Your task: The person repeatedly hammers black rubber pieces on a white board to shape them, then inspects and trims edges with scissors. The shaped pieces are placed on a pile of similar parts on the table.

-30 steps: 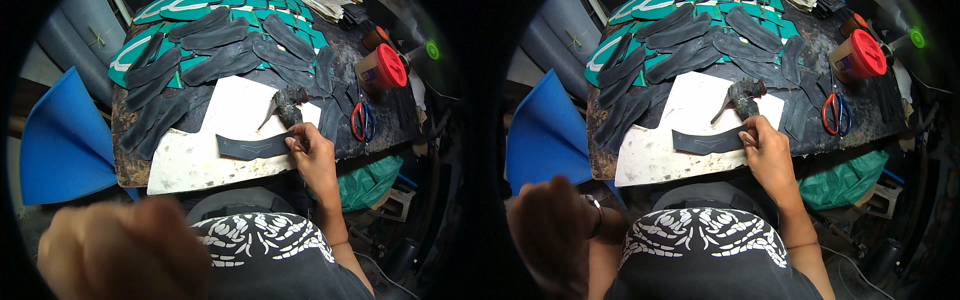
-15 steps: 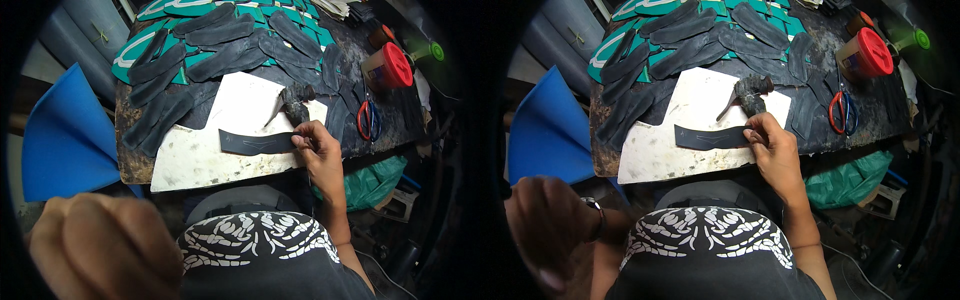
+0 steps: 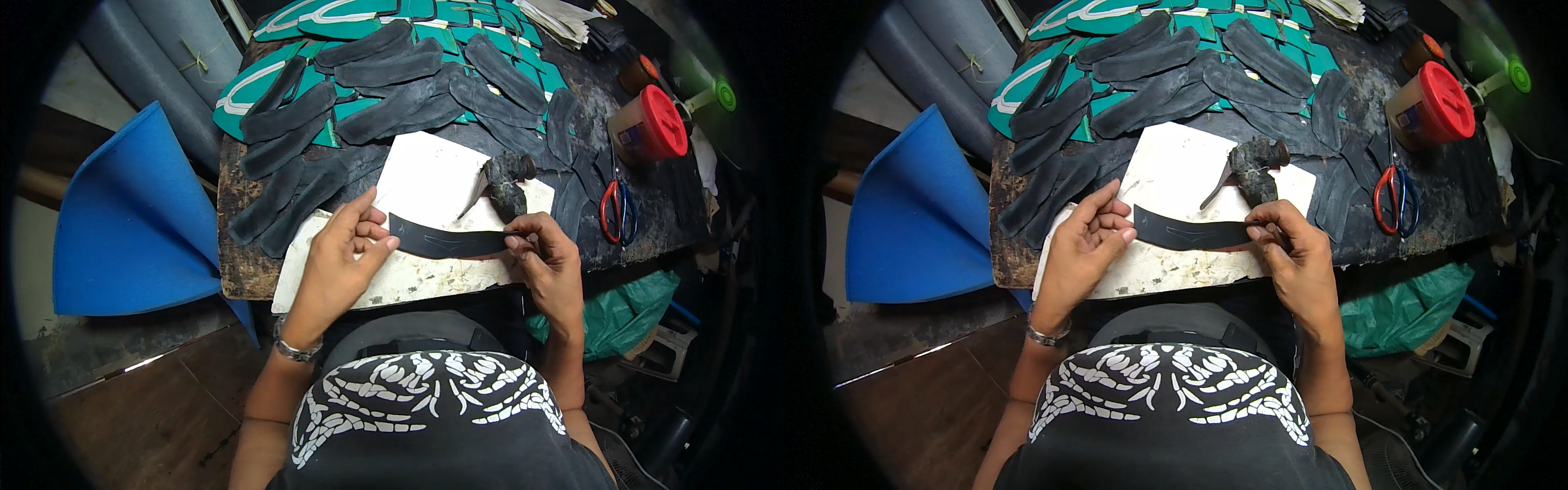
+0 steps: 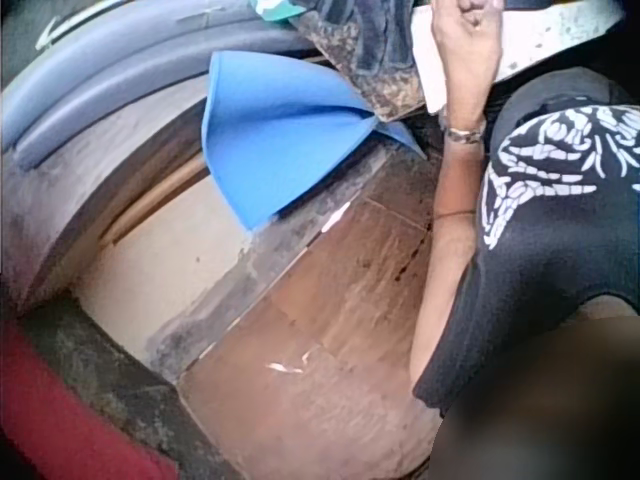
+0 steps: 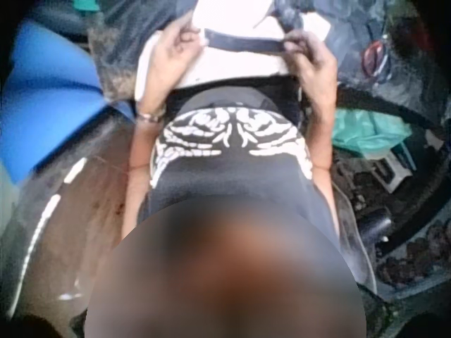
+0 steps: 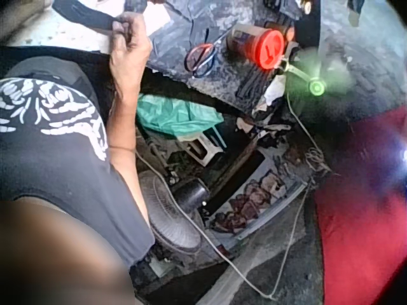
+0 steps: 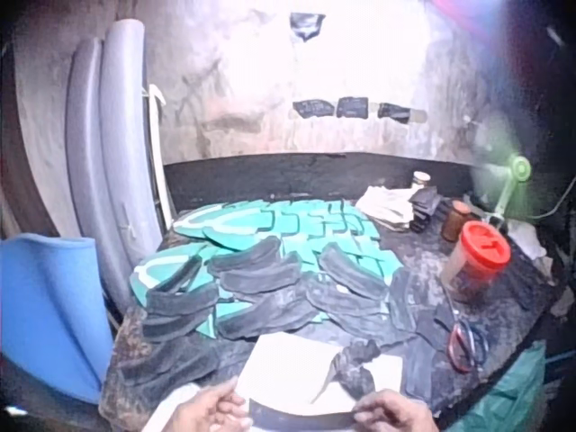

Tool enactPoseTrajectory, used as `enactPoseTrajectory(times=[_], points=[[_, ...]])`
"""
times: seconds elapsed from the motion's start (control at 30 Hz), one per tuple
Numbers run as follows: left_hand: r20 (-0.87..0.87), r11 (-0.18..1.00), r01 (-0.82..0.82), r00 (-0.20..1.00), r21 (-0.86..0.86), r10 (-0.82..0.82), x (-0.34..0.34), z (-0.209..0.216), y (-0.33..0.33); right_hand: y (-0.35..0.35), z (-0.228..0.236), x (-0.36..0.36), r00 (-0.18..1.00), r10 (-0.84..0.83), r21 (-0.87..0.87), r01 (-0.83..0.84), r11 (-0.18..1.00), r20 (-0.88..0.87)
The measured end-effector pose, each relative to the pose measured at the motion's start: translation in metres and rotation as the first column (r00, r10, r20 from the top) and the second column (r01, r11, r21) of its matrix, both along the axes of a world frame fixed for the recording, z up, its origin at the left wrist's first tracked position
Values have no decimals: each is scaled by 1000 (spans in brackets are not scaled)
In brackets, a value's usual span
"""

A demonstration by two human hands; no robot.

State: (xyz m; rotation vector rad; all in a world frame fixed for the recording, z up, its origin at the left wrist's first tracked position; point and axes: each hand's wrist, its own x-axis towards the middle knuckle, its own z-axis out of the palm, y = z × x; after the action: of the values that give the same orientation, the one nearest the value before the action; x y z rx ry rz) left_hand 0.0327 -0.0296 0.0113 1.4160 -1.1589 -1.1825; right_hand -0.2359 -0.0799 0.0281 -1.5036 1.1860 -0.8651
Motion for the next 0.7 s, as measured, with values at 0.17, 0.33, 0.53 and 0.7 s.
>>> enactPoseTrajectory(times=[0.17,0.33,0.53,0.7], points=[[-170,998,-50,984,41,57,-11,-1,2,3,7,-5,984,-36,130,14,991,172],[-327,994,-82,939,74,102,-16,7,0,4,10,-6,977,-79,188,41,981,198],[-347,997,-43,936,67,64,-13,-4,-1,-7,8,-7,962,-125,282,53,958,245],[-409,995,-57,908,86,87,-11,-8,-2,-12,5,-9,959,-133,324,46,945,249]])
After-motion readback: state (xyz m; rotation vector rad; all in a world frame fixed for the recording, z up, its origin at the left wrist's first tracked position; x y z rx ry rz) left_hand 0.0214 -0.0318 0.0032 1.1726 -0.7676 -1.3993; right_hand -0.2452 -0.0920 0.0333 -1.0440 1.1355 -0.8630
